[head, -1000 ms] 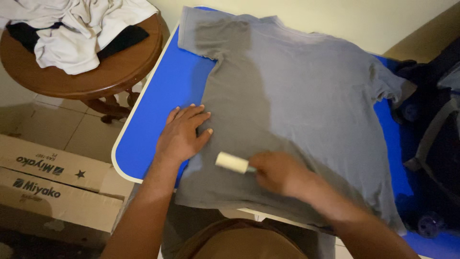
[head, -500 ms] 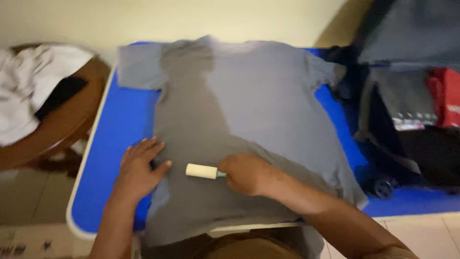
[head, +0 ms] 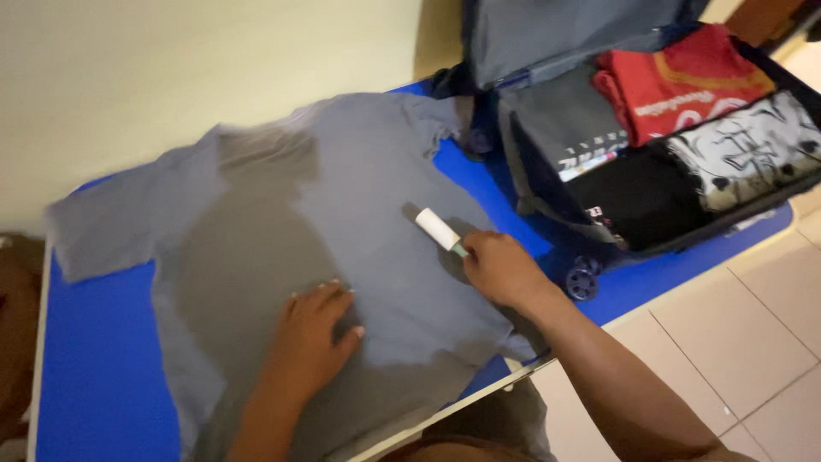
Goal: The person uses a lint roller to remove lint from a gray t-shirt laid on a blue table. They roll the adhesive roller over the shirt surface, fold the shirt, and continue rolling to clean the folded fabric.
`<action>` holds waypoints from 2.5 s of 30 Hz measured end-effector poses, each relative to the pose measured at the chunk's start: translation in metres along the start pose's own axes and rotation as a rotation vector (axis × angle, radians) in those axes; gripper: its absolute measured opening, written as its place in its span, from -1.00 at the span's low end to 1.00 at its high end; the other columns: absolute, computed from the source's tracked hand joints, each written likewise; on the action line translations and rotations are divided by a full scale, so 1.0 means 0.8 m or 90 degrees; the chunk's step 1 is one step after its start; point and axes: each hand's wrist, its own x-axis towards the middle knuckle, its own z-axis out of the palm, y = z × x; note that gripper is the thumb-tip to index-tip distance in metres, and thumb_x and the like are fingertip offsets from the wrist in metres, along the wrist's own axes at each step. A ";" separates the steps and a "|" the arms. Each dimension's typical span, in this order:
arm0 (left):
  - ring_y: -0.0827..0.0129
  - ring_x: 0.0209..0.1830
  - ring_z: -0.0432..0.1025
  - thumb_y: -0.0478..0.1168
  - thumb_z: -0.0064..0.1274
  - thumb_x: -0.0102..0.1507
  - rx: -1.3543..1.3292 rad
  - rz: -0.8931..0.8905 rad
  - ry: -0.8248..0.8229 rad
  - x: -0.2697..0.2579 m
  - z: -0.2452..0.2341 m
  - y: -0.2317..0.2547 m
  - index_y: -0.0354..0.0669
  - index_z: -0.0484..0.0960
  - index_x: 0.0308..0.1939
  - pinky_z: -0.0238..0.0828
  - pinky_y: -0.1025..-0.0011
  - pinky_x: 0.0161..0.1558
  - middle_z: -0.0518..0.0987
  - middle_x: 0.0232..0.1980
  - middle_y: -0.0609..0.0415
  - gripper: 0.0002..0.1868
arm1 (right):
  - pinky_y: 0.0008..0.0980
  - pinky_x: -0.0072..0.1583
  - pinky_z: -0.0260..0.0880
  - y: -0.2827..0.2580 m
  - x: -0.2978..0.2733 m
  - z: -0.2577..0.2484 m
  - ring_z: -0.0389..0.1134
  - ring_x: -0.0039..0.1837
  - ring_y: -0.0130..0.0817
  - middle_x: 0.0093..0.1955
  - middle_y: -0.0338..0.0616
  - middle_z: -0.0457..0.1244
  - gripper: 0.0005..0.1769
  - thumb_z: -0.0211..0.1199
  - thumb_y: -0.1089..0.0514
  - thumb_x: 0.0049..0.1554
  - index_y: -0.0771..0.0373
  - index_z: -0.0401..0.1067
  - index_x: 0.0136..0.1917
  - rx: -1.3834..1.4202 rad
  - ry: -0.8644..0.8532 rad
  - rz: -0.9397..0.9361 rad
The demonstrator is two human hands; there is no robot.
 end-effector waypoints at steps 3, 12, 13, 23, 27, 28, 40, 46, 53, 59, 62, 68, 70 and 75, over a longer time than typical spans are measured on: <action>0.07 0.43 0.25 0.00 0.26 0.08 -0.029 0.066 -0.028 0.020 0.011 0.019 -0.06 0.57 0.22 0.03 -0.04 0.42 0.44 0.37 -0.06 -0.37 | 0.10 0.12 0.40 0.040 0.008 0.003 0.42 0.02 0.24 -0.10 0.25 0.38 -0.79 0.16 0.17 0.05 0.32 0.53 -0.13 -0.061 0.048 0.046; -0.06 0.41 0.26 0.03 0.17 0.20 -0.065 0.133 -0.048 0.111 0.056 0.070 -0.10 0.45 0.37 0.08 0.05 0.42 0.38 0.44 -0.17 -0.32 | 0.13 0.12 0.43 0.093 0.028 0.008 0.43 0.01 0.30 -0.10 0.32 0.37 -0.77 0.14 0.18 0.07 0.36 0.52 -0.11 -0.072 0.111 0.168; -0.06 0.41 0.25 0.03 0.17 0.19 -0.061 0.130 -0.052 0.124 0.062 0.078 -0.09 0.46 0.36 0.07 0.04 0.41 0.38 0.44 -0.17 -0.32 | 0.12 0.11 0.44 0.094 0.029 0.008 0.43 0.00 0.30 -0.11 0.34 0.37 -0.76 0.16 0.17 0.07 0.39 0.51 -0.10 -0.086 0.114 0.164; 0.04 0.45 0.21 0.04 0.22 0.13 -0.043 0.101 -0.069 0.158 0.072 0.094 -0.05 0.55 0.25 0.04 -0.01 0.38 0.39 0.42 -0.09 -0.37 | 0.06 0.09 0.46 0.057 0.026 -0.018 0.44 0.03 0.22 0.03 0.24 0.37 -0.62 0.30 0.00 0.07 0.38 0.48 -0.01 -0.153 0.117 0.183; 0.01 0.44 0.23 0.02 0.22 0.18 -0.103 0.106 -0.040 0.164 0.077 0.075 -0.08 0.56 0.26 0.07 0.00 0.38 0.40 0.45 -0.07 -0.41 | 0.07 0.07 0.46 0.042 0.051 -0.025 0.43 0.02 0.24 0.02 0.26 0.37 -0.59 0.33 -0.04 0.07 0.37 0.48 0.00 -0.150 0.099 0.105; -0.01 0.42 0.23 0.02 0.24 0.18 -0.095 0.102 -0.037 0.166 0.076 0.064 -0.11 0.57 0.24 0.07 -0.01 0.37 0.40 0.43 -0.11 -0.41 | 0.07 0.07 0.46 0.035 0.062 -0.024 0.43 0.02 0.24 0.02 0.26 0.37 -0.58 0.34 -0.04 0.06 0.35 0.49 0.01 -0.152 0.090 0.102; -0.12 0.26 0.36 0.03 0.27 0.13 0.029 -0.253 0.248 0.118 -0.047 -0.265 -0.20 0.62 0.12 0.29 0.01 0.23 0.54 0.22 -0.21 -0.44 | -0.06 0.30 0.31 -0.123 0.263 0.121 0.33 0.28 0.15 0.24 0.17 0.31 -0.50 0.33 -0.05 0.05 0.27 0.51 0.17 -0.029 -0.055 -0.265; -0.13 0.29 0.36 0.00 0.20 0.18 0.107 -0.467 0.354 0.059 -0.123 -0.361 -0.15 0.62 0.19 0.28 0.02 0.26 0.53 0.25 -0.21 -0.45 | -0.19 0.43 0.28 -0.223 0.354 0.221 0.30 0.42 0.02 0.46 -0.04 0.27 -0.55 0.17 0.00 0.18 0.12 0.49 0.31 0.048 -0.113 -0.338; -0.09 0.43 0.16 0.24 0.09 0.21 0.120 -0.602 0.263 0.060 -0.135 -0.385 -0.07 0.48 0.32 0.05 -0.17 0.32 0.36 0.40 -0.17 -0.28 | 0.12 0.56 -0.07 -0.285 0.397 0.272 -0.08 0.66 0.06 0.66 -0.01 -0.05 -0.26 0.03 -0.34 0.21 0.01 0.24 0.53 -0.193 -0.145 -0.262; -0.10 0.46 0.12 0.27 0.04 0.24 0.183 -0.586 0.243 0.067 -0.122 -0.394 0.00 0.48 0.33 -0.04 -0.19 0.32 0.30 0.49 -0.14 -0.31 | 0.18 0.57 -0.43 -0.316 0.393 0.284 -0.36 0.70 0.03 0.71 -0.02 -0.26 -0.08 -0.05 -0.50 0.15 -0.07 0.00 0.63 -0.183 -0.175 -0.212; -0.15 0.41 0.14 0.24 0.04 0.27 0.182 -0.595 0.277 0.057 -0.127 -0.410 -0.04 0.48 0.36 -0.05 -0.20 0.30 0.36 0.40 -0.23 -0.31 | 0.19 0.58 -0.43 -0.336 0.389 0.288 -0.36 0.71 0.02 0.71 -0.02 -0.26 -0.09 -0.07 -0.49 0.16 -0.07 -0.02 0.64 -0.197 -0.174 -0.220; -0.10 0.28 0.29 0.09 0.13 0.25 0.197 -0.605 0.301 0.045 -0.148 -0.427 -0.08 0.64 0.18 0.11 -0.16 0.24 0.52 0.22 -0.17 -0.49 | 0.20 0.58 -0.46 -0.379 0.382 0.305 -0.38 0.71 0.07 0.72 0.01 -0.28 -0.09 -0.04 -0.49 0.17 -0.07 -0.02 0.64 -0.165 -0.182 -0.206; -0.10 0.20 0.36 -0.01 0.17 0.23 0.176 -0.603 0.317 0.048 -0.152 -0.427 -0.06 0.69 0.13 0.21 -0.13 0.18 0.57 0.15 -0.17 -0.58 | 0.19 0.59 -0.45 -0.374 0.388 0.310 -0.38 0.71 0.07 0.72 0.01 -0.28 -0.09 -0.03 -0.49 0.17 -0.07 -0.01 0.64 -0.157 -0.184 -0.209; -0.03 0.10 0.55 -0.36 0.13 0.23 -0.074 -0.497 0.467 0.072 -0.152 -0.433 -0.16 0.70 0.12 0.48 0.16 0.14 0.63 0.11 -0.22 -0.64 | 0.03 0.51 -0.09 -0.335 0.430 0.333 -0.06 0.58 0.07 0.57 0.07 0.00 -0.18 0.15 -0.39 0.13 0.06 0.22 0.51 -0.059 -0.160 -0.270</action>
